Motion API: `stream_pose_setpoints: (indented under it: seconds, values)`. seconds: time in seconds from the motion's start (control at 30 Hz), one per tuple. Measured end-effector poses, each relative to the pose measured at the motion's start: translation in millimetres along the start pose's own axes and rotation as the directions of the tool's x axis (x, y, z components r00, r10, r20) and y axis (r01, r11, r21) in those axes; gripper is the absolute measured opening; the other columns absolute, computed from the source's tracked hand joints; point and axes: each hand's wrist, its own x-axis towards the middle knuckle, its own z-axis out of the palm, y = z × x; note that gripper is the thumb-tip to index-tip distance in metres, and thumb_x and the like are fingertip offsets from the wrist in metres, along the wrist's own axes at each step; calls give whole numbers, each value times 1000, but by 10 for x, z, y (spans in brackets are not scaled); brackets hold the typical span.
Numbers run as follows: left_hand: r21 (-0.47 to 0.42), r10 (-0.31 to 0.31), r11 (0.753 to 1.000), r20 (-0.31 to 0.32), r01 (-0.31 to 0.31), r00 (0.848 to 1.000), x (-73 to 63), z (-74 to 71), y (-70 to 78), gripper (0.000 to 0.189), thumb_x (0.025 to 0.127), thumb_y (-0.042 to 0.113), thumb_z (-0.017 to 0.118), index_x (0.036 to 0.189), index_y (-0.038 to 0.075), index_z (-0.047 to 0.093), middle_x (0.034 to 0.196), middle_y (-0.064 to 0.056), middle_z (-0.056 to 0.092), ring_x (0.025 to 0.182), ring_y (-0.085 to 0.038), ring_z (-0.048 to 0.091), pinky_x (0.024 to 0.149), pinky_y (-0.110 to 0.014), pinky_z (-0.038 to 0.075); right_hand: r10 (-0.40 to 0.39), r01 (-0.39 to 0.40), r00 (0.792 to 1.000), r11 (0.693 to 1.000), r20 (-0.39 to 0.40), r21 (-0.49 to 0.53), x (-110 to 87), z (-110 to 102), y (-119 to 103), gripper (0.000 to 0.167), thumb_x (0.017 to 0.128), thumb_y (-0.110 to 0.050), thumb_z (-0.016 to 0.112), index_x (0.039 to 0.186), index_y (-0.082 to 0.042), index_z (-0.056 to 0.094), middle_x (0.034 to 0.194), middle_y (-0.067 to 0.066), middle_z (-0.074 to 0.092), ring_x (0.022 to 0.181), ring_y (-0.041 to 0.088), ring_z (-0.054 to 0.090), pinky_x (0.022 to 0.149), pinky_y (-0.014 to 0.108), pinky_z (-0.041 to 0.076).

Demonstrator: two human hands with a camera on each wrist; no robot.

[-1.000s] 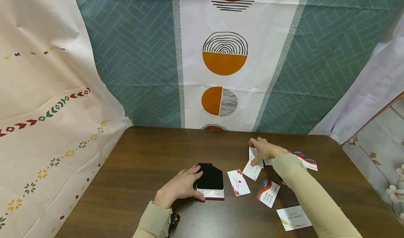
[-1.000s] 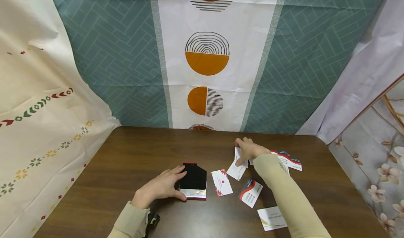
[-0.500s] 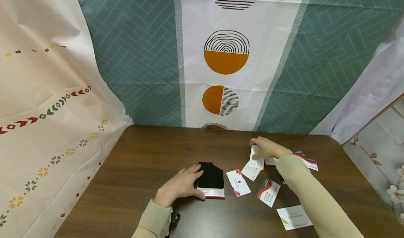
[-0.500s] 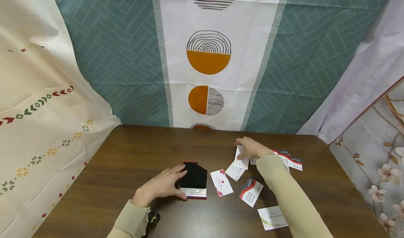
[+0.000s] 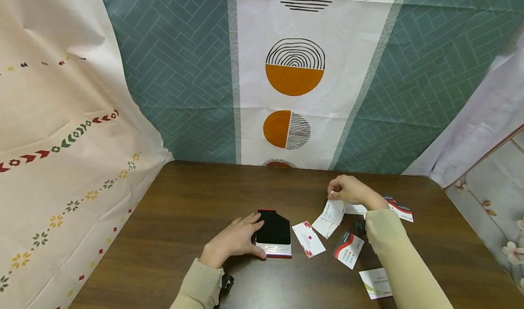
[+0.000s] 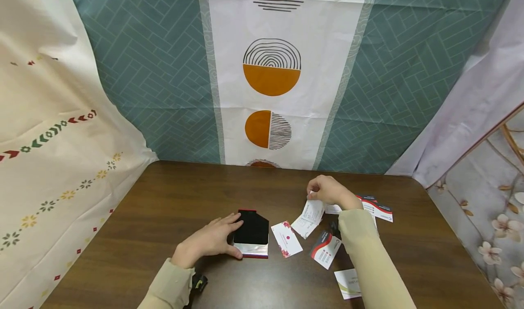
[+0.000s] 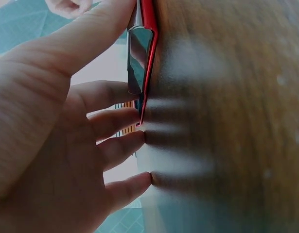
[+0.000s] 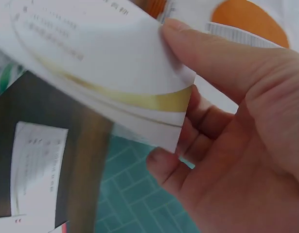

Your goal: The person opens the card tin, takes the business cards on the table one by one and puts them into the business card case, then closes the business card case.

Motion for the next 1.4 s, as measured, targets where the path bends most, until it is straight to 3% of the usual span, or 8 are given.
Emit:
stream_pose_setpoints:
  seconds: [0.2,0.37,0.67,0.83,1.0,1.2,1.4]
  values:
    - [-3,-2,1000,5,2,1000,1,9,-2,93,74,55,79,146,6,46,156,-11,32,145,-28,24,114,-51,24,40,-31,996,994,-82,106,-132,-40,-84,7,90,-13,71,84,-13,68,74,-2,56,69,16,48,59,30,42]
    - [-3,6,1000,2,-6,1000,2,3,6,92,75,54,80,146,5,46,156,-11,32,145,-29,25,113,-52,24,84,-41,981,970,-172,238,-261,-34,-172,10,92,-15,70,86,-9,65,72,2,54,66,17,49,57,28,42]
    - [-24,-7,1000,16,7,1000,7,-5,7,93,74,52,80,146,5,45,157,-11,30,146,-28,22,114,-52,22,111,27,968,846,-226,533,-349,189,-341,13,91,-7,69,92,4,63,70,11,57,59,21,54,53,28,48]
    - [-13,-5,1000,-2,5,1000,18,8,-4,96,71,55,81,145,4,46,156,-11,32,144,-27,26,113,-51,25,61,83,970,828,-236,555,-293,364,-451,7,91,-1,67,93,4,62,72,10,58,58,19,57,53,31,51]
    - [-13,-22,1000,-17,22,1000,16,14,-17,99,70,55,83,145,3,47,155,-10,35,144,-29,27,113,-51,26,6,90,986,818,-165,568,-151,508,-570,4,91,3,64,92,4,61,73,12,58,59,23,59,57,38,55]
    - [-20,-22,1000,-38,21,999,24,15,-37,102,68,55,84,145,0,45,154,-11,37,145,-29,25,112,-52,26,-2,13,1000,816,-19,578,-29,637,-692,10,94,-2,63,94,7,58,75,15,59,62,35,62,61,54,55]
    - [-14,-22,1000,-38,22,999,45,16,-56,105,66,56,85,145,0,45,154,-10,36,146,-29,21,112,-53,26,-5,-24,999,847,53,532,53,716,-779,6,93,2,61,89,1,57,72,12,58,59,28,61,57,45,55]
